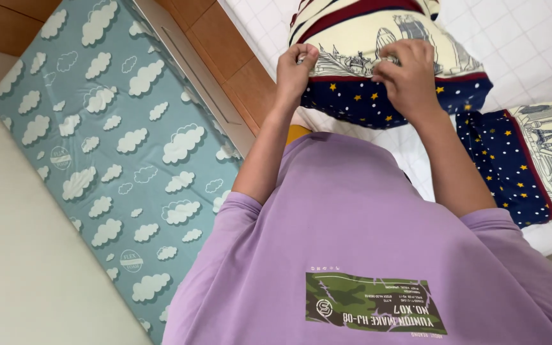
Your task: The person inserts a white pillow into a patterned pillowcase by hand. They repeatedly adjust the fabric and corners to fit the pillow inside, then smooth the case and place the finished pillow on the bed.
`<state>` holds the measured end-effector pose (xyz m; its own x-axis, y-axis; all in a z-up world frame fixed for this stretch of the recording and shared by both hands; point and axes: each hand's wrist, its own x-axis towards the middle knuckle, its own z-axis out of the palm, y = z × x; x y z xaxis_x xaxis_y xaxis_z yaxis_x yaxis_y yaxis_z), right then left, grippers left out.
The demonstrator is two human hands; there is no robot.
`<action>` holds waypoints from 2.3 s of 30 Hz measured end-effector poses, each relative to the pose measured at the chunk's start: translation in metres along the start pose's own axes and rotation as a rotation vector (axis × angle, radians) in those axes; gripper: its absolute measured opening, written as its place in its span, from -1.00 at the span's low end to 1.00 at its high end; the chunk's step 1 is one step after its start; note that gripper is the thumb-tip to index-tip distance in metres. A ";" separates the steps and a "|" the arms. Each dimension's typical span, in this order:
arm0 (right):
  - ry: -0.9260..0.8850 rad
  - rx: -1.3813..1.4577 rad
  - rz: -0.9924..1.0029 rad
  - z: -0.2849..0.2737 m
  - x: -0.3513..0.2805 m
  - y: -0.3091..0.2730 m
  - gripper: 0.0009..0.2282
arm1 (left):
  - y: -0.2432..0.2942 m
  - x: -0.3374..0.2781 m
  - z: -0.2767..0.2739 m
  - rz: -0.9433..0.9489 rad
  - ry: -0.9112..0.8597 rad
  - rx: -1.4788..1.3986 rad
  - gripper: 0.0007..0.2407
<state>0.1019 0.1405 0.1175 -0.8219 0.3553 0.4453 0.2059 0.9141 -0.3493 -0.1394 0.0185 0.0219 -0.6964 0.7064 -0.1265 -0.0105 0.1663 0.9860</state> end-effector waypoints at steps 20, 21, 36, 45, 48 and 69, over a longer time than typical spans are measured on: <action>-0.219 0.443 0.457 0.092 0.012 0.036 -0.90 | -0.047 -0.051 -0.022 -0.064 0.062 0.613 -0.84; -0.332 0.421 0.504 0.085 0.011 0.028 -0.80 | -0.060 -0.050 -0.025 -0.124 0.127 0.519 -0.85; -0.517 0.816 1.148 0.060 -0.163 0.037 -0.48 | -0.146 -0.063 -0.022 -0.510 0.231 -0.249 -0.84; -0.075 1.296 1.153 -0.048 -0.067 0.017 -0.73 | 0.036 -0.031 -0.077 -0.617 0.029 -0.671 -0.77; 0.016 1.467 1.015 -0.063 -0.052 0.038 -0.86 | 0.045 -0.007 -0.090 -0.325 -0.123 -0.882 -0.78; 0.421 1.012 0.701 0.079 -0.064 0.174 -0.63 | 0.005 0.005 -0.030 0.247 0.061 -0.159 -0.79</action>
<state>0.1480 0.2610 -0.0368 -0.4363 0.8968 0.0740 -0.1203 0.0233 -0.9925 -0.1645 0.0028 0.0296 -0.7333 0.6689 0.1217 0.0561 -0.1189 0.9913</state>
